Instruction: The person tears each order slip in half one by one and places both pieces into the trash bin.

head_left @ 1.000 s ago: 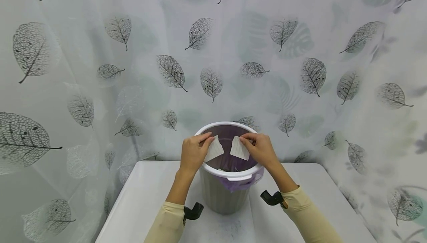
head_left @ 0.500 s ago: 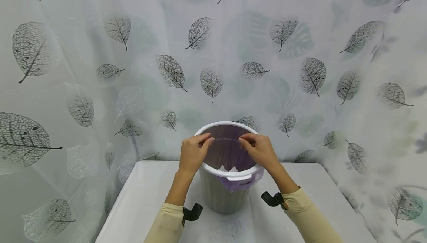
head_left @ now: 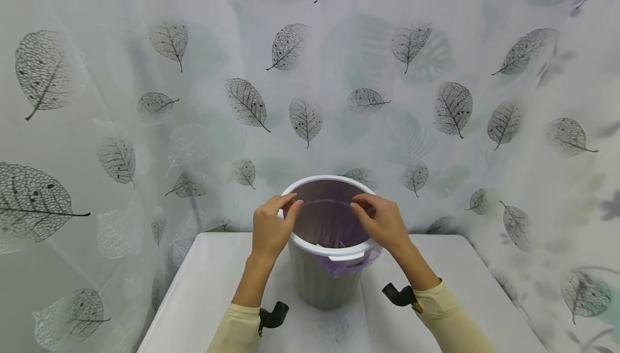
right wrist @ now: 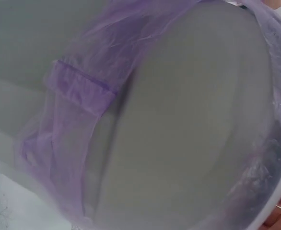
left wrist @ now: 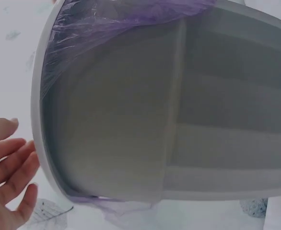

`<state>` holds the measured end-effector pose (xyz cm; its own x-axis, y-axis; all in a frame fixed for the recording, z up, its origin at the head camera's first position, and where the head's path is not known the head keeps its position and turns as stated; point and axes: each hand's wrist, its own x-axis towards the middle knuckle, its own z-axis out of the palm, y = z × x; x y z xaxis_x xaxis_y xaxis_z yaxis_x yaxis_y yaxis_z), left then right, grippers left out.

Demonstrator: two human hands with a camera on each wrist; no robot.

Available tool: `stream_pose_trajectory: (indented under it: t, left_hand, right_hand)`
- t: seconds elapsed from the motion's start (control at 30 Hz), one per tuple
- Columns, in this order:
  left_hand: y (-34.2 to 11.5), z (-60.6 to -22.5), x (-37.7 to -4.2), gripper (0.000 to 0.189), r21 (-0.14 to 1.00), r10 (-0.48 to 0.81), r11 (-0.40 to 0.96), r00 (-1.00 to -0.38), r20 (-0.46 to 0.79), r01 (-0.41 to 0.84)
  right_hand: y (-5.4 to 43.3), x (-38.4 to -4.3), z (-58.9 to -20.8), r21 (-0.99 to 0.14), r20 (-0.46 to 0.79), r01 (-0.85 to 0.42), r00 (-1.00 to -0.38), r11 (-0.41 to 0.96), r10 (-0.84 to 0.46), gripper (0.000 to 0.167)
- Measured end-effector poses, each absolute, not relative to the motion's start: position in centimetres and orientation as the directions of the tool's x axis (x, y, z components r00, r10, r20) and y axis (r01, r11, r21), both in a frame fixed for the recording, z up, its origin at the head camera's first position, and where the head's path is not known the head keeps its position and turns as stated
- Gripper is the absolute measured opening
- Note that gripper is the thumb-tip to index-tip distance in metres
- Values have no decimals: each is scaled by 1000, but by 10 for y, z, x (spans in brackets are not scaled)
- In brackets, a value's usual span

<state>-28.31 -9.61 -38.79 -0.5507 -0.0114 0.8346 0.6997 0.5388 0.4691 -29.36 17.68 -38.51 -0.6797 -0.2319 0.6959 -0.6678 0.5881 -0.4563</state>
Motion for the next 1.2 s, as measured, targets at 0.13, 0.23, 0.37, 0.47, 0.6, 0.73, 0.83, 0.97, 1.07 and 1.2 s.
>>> stream_pose_trajectory:
  t: [0.13, 0.23, 0.37, 0.47, 0.6, 0.73, 0.83, 0.97, 1.07, 1.2]
  left_hand:
    - [-101, -390, -282, 19, 474, -36, 562, -552, 833, 678]
    - [-103, -393, -280, 22, 479, -50, 595, -566, 823, 645]
    - [-106, -397, -279, 28, 488, -66, 624, -581, 811, 611]
    - [-109, -399, -283, 30, 491, -71, 622, -580, 811, 610]
    - [-112, -403, -287, 33, 491, -84, 624, -573, 815, 607]
    - [-115, -408, -285, 36, 499, -96, 635, -582, 808, 589]
    - [-118, -410, -283, 38, 505, -98, 647, -594, 799, 572]
    - [-123, -411, -282, 43, 511, -91, 658, -616, 783, 553]
    - [-127, -412, -281, 45, 511, -78, 671, -634, 769, 537]
    - [-133, -417, -276, 50, 531, -79, 698, -685, 724, 481]
  right_hand:
    - [181, -290, -387, -391, 719, -680, -647, 620, -256, 30]
    - [183, -287, -390, -357, 720, -674, -639, 646, -269, 37]
    - [186, -284, -394, -350, 714, -658, -648, 666, -265, 44]
    - [188, -285, -396, -365, 714, -649, -655, 667, -247, 48]
    - [190, -286, -398, -379, 702, -631, -672, 677, -234, 52]
    - [194, -283, -403, -393, 659, -595, -714, 701, -238, 56]
    - [195, -281, -406, -405, 614, -563, -751, 721, -242, 61]
    - [196, -280, -405, -408, 578, -540, -777, 736, -250, 65]
    - [198, -278, -406, -419, 559, -528, -791, 739, -248, 69]
    - [203, -275, -410, -450, 509, -482, -830, 751, -228, 73]
